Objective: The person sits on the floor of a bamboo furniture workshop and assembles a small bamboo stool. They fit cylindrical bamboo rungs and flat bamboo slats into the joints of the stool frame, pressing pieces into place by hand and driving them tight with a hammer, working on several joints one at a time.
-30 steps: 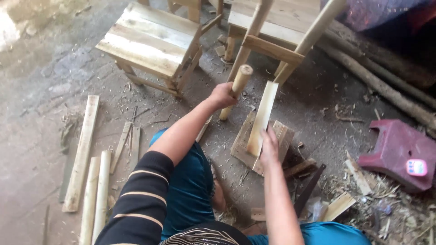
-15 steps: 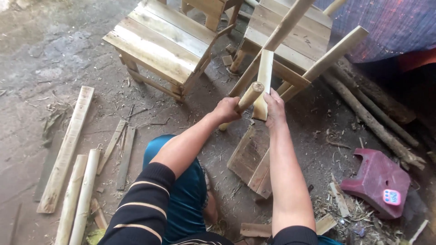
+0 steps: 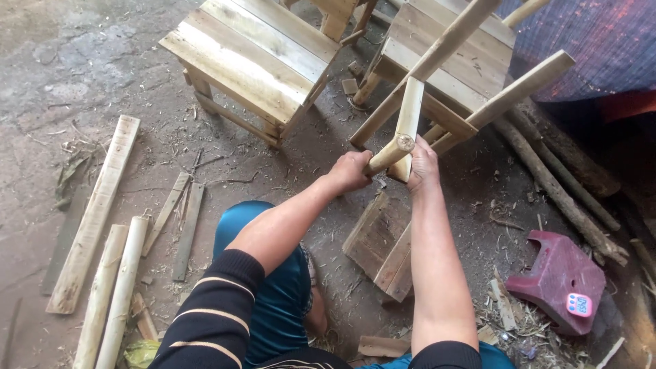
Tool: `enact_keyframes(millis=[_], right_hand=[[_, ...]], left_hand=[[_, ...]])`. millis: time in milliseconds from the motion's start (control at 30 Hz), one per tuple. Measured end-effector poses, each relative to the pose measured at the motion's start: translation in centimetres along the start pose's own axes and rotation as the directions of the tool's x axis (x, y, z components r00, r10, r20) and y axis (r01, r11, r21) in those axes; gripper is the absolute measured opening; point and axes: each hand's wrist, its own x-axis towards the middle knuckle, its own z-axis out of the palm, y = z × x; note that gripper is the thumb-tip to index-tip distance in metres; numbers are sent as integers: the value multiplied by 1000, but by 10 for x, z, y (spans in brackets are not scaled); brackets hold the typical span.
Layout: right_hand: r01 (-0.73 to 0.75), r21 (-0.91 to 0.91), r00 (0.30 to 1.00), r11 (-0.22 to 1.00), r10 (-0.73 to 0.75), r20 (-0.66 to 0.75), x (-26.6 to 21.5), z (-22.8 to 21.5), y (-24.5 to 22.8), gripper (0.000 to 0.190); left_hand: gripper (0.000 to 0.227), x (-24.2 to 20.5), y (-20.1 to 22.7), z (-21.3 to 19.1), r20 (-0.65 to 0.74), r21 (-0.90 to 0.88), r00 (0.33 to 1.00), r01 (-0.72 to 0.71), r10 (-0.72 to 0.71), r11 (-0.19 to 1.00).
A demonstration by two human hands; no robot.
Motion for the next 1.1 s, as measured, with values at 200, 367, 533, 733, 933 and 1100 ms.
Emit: enact_keyframes(millis=[200, 367, 533, 733, 933, 1100], right_hand=[[-24, -24, 1000, 999, 23, -8, -3, 7, -16, 42], [-38, 10, 999, 999, 38, 6, 41, -12, 22, 43], [-40, 28, 999, 999, 40, -13, 52, -18, 38, 42], [-32, -30, 999, 999, 32, -23, 53, -20, 35, 37], [-39, 8, 998, 999, 39, -46, 46, -18, 41, 38], [-7, -10, 1000, 1000, 7, -4, 61, -23, 66, 41]], left_hand=[[43, 0, -4, 1, -10, 17, 1000, -1, 1, 1000], [40, -12, -2, -12, -9, -16, 1000, -10, 9, 1000], [40, -34, 6, -27, -2, -44, 1000, -4, 4, 999], [36, -45, 3, -14, -2, -95, 1000, -30, 30, 995], [35, -69, 15, -24, 82, -108, 996, -18, 27, 994], [38, -74, 17, -23, 67, -75, 997, -30, 35, 997]])
